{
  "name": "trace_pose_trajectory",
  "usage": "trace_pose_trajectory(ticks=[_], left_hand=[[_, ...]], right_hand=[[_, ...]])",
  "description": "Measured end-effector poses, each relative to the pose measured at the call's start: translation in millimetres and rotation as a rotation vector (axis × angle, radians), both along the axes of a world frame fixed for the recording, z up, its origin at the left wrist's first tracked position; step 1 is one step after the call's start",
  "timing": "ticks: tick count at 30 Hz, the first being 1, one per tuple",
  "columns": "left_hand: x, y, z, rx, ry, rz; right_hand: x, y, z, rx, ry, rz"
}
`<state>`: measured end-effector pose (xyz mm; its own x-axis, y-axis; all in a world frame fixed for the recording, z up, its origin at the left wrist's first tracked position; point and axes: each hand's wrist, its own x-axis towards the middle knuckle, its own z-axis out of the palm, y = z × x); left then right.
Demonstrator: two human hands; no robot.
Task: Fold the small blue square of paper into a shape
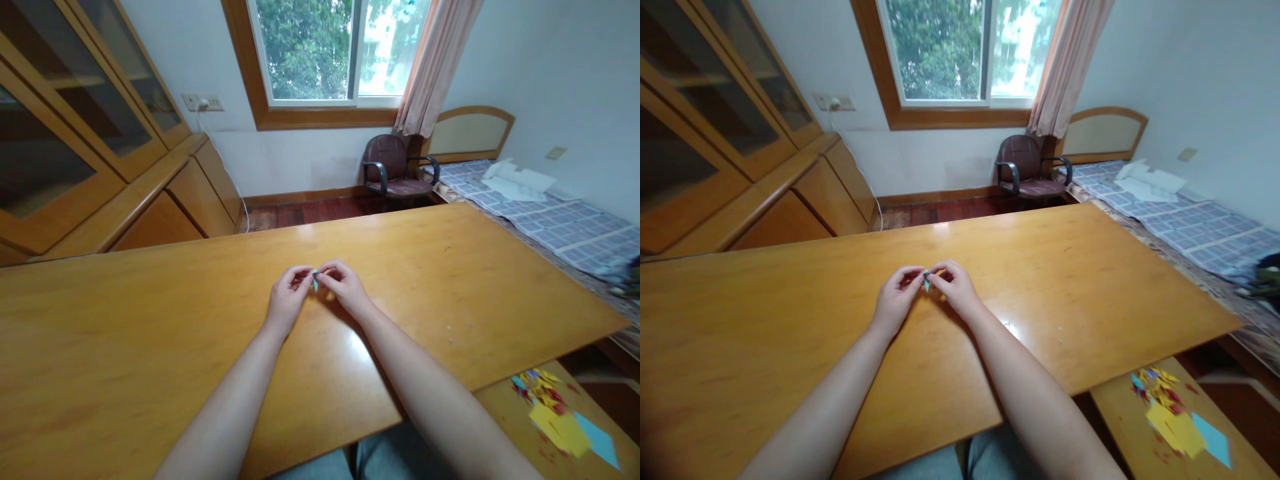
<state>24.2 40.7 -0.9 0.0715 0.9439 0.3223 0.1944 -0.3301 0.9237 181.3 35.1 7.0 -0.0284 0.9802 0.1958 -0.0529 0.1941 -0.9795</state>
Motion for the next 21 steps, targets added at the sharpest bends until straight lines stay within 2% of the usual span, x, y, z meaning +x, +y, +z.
trace_pose_trajectory(ticks=[4,11,16,21], left_hand=[[0.2,-1.1,2.3,0.005,-0.035,-0.007],[0.3,-5.1,10.6,0.188,0.077,0.001],[1.0,-6.2,9.0,0.203,0.13,-0.064],[1.4,-5.5,8.2,0.208,0.147,-0.058]], right_hand=[[-0.7,1.8,-0.8,-0.047,0.08,-0.019],[-1.2,4.2,-0.7,-0.069,0.156,-0.052],[-1.5,3.2,1.8,-0.082,0.183,-0.052],[-1.2,3.1,0.3,-0.075,0.164,-0.041]])
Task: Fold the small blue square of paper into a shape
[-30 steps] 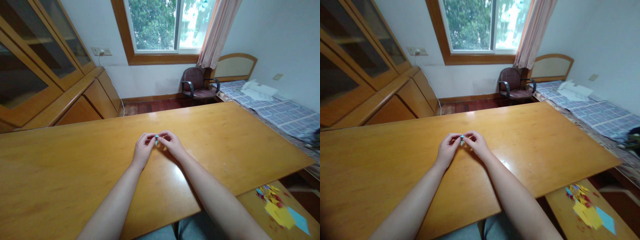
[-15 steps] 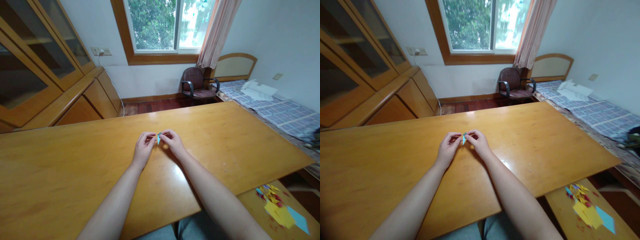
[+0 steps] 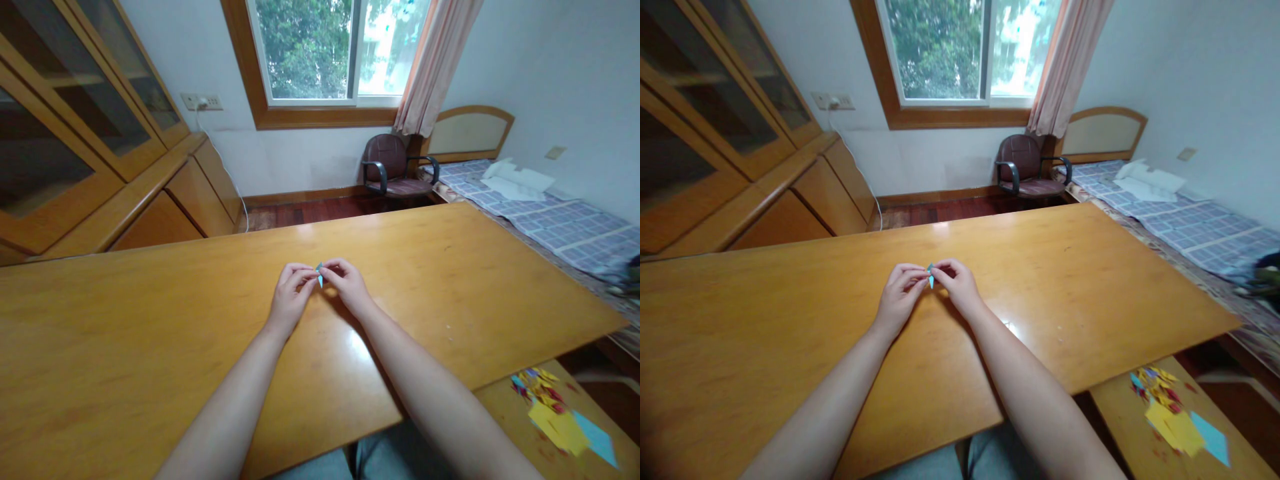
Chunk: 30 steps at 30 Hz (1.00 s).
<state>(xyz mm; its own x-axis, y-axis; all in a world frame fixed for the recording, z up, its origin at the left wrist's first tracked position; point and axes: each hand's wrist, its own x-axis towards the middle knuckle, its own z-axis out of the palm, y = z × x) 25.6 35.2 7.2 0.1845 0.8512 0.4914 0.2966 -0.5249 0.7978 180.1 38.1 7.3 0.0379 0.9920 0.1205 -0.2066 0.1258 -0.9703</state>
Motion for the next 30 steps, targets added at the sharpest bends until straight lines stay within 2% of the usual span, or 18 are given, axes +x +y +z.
trace_pose_trajectory(ticks=[6,13,25,30], left_hand=[[2.5,-1.3,2.6,0.032,0.043,-0.038],[1.6,-1.2,1.8,-0.006,0.009,-0.076],[-0.2,0.1,-0.5,0.037,0.078,-0.024],[-1.8,1.0,-1.3,0.108,0.15,0.035]], right_hand=[[1.3,1.8,-3.0,0.024,-0.036,-0.031],[2.4,2.3,-4.1,0.044,-0.076,-0.056],[2.2,2.2,-6.1,0.058,-0.126,-0.057],[0.8,1.4,-4.5,0.036,-0.117,-0.024]])
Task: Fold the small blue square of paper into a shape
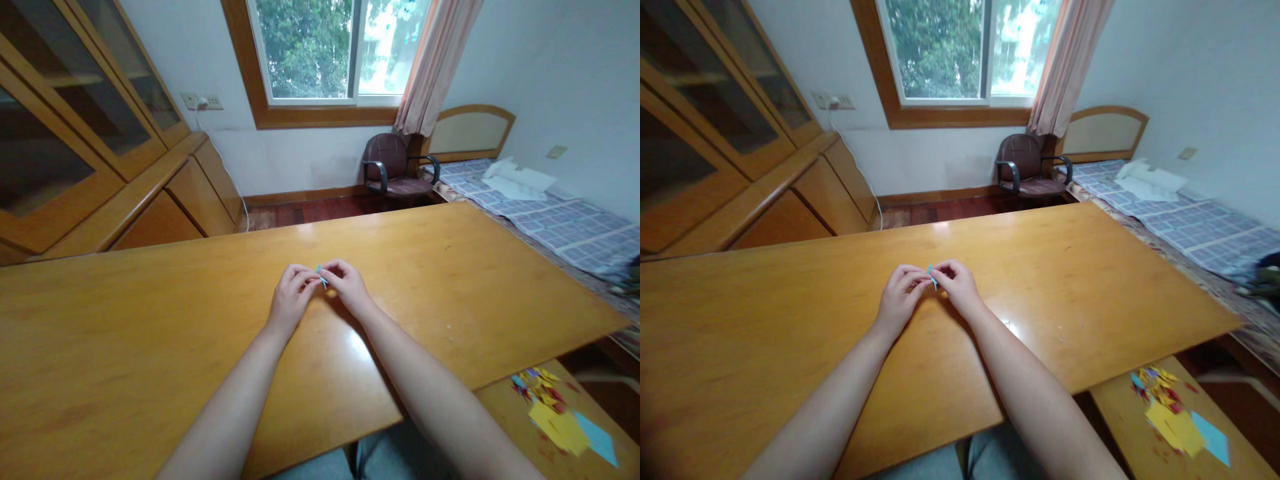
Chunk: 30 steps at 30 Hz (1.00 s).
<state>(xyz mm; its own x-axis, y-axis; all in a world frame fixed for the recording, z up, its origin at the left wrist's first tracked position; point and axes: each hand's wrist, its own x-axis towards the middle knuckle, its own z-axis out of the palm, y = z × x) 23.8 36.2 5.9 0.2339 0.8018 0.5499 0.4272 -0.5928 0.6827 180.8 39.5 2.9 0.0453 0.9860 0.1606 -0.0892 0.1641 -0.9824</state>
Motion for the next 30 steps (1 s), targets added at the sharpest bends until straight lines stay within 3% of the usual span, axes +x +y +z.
trace_pose_trajectory(ticks=[16,30], left_hand=[[-3.1,-2.8,4.4,0.187,0.329,0.086],[-3.2,-3.3,5.7,0.155,0.227,0.07]], right_hand=[[-2.8,-1.4,-0.4,-0.078,0.085,0.034],[-4.3,-4.0,-0.8,-0.015,0.032,0.058]])
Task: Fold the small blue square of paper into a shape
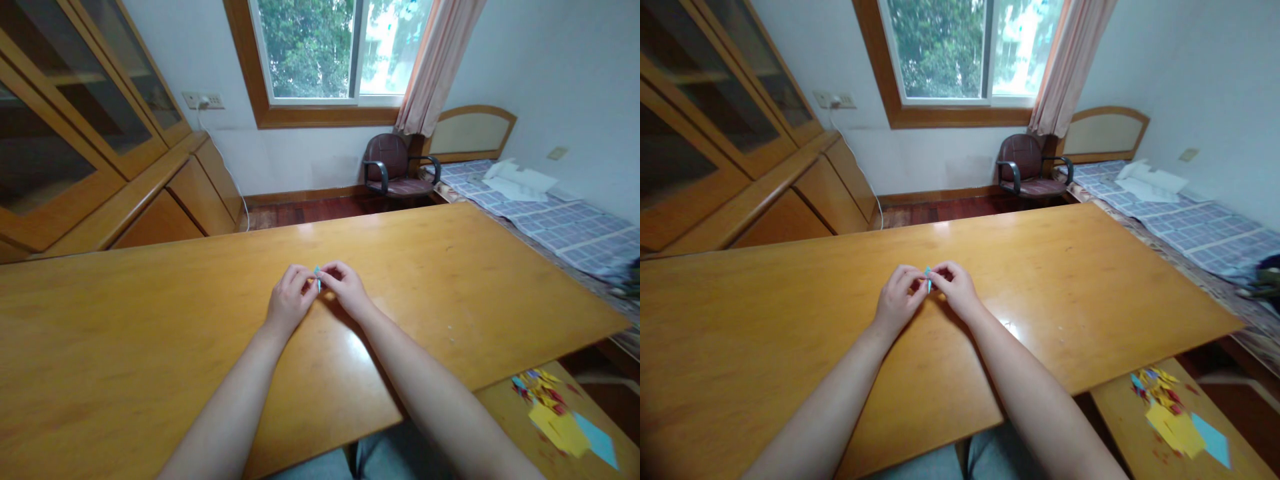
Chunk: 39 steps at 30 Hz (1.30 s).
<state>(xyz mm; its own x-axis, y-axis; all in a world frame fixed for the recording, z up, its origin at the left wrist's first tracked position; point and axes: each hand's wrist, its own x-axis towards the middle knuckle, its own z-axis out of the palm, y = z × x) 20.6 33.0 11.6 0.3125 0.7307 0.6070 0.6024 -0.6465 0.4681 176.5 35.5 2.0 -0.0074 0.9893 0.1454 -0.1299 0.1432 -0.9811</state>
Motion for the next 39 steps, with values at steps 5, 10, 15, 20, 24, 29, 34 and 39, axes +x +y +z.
trace_pose_trajectory(ticks=[5,10,15,20,24,29,34,39], left_hand=[[2.1,0.8,0.0,-0.029,-0.158,-0.035],[3.1,0.7,2.4,-0.126,-0.269,-0.083],[2.8,0.4,4.4,-0.172,-0.305,-0.122],[2.1,-0.8,6.0,-0.184,-0.314,-0.101],[1.1,-0.7,4.6,-0.214,-0.361,-0.057],[1.6,2.4,-0.3,-0.35,-0.506,-0.058],[4.0,5.4,-2.6,-0.494,-0.708,-0.084],[3.8,6.9,-3.1,-0.535,-0.761,-0.075]], right_hand=[[-0.8,-0.6,-0.8,0.014,0.011,0.016],[-0.1,-0.6,-0.8,0.064,-0.064,-0.027],[1.0,-0.5,-0.7,0.126,-0.139,-0.062],[1.6,-2.5,2.7,0.13,-0.154,-0.062],[1.5,-3.4,3.6,0.114,-0.146,-0.05],[1.2,-2.5,3.4,0.159,-0.187,-0.067],[1.4,-4.7,7.6,0.232,-0.269,-0.094],[2.4,-6.6,9.0,0.248,-0.292,-0.087]])
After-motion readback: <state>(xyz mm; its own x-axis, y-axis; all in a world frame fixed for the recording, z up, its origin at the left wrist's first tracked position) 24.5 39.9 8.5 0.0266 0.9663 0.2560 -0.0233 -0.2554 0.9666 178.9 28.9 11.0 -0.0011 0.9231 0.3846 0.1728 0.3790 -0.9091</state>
